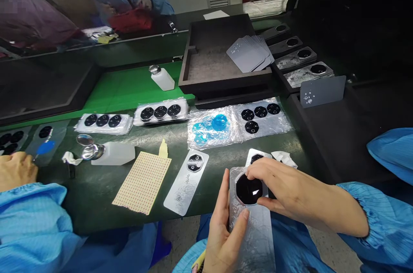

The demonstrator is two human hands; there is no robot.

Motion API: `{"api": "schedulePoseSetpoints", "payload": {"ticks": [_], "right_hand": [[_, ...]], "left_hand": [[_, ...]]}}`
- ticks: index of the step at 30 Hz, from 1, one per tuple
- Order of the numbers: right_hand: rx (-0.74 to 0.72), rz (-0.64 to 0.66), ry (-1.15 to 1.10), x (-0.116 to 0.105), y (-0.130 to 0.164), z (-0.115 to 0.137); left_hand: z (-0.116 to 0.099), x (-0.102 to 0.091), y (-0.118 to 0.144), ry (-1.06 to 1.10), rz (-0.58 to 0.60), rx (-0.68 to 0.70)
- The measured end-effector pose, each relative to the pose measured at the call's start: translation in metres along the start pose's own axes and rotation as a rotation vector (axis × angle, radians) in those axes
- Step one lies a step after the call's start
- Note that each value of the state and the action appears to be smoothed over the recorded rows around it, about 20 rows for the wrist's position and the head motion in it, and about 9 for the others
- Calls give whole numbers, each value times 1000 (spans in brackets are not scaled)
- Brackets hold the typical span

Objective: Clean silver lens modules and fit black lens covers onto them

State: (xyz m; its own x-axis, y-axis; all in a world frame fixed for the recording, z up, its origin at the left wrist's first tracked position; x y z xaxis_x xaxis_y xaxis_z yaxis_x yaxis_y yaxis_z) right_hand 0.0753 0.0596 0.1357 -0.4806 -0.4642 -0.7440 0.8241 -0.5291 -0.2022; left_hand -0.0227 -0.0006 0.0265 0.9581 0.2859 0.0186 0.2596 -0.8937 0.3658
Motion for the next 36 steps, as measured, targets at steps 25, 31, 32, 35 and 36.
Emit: {"api": "schedulePoseSetpoints", "payload": {"ticks": [25, 31, 32, 35, 36], "right_hand": [[-2, -21, 11, 0, 2, 2], [29, -73, -67, -4, 4, 2], [59, -82, -101, -5, 5, 0], [159, -153, -249, -8, 10, -8], [187, -191, -301, -9, 12, -12]], "left_hand": [[-5, 9, -3, 52, 35, -35], [-2, 5, -2, 14, -6, -19], [-2, 4, -2, 16, -10, -21], [0, 3, -2, 34, -16, -29], [1, 3, -2, 33, -13, -30]]}}
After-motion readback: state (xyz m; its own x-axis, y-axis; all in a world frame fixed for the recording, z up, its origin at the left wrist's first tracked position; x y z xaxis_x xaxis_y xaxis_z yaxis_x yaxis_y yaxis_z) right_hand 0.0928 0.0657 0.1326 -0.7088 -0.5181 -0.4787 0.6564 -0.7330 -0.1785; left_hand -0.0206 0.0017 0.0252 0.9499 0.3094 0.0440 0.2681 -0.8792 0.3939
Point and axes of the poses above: each hand's wrist, its own y-axis away from the middle knuckle, its own x-axis out of the palm, z = x × y, the point moved 10 cm from there along -y, towards the middle knuckle, and after that the axes turned 7 degrees about -y, right-handed, at the moved point
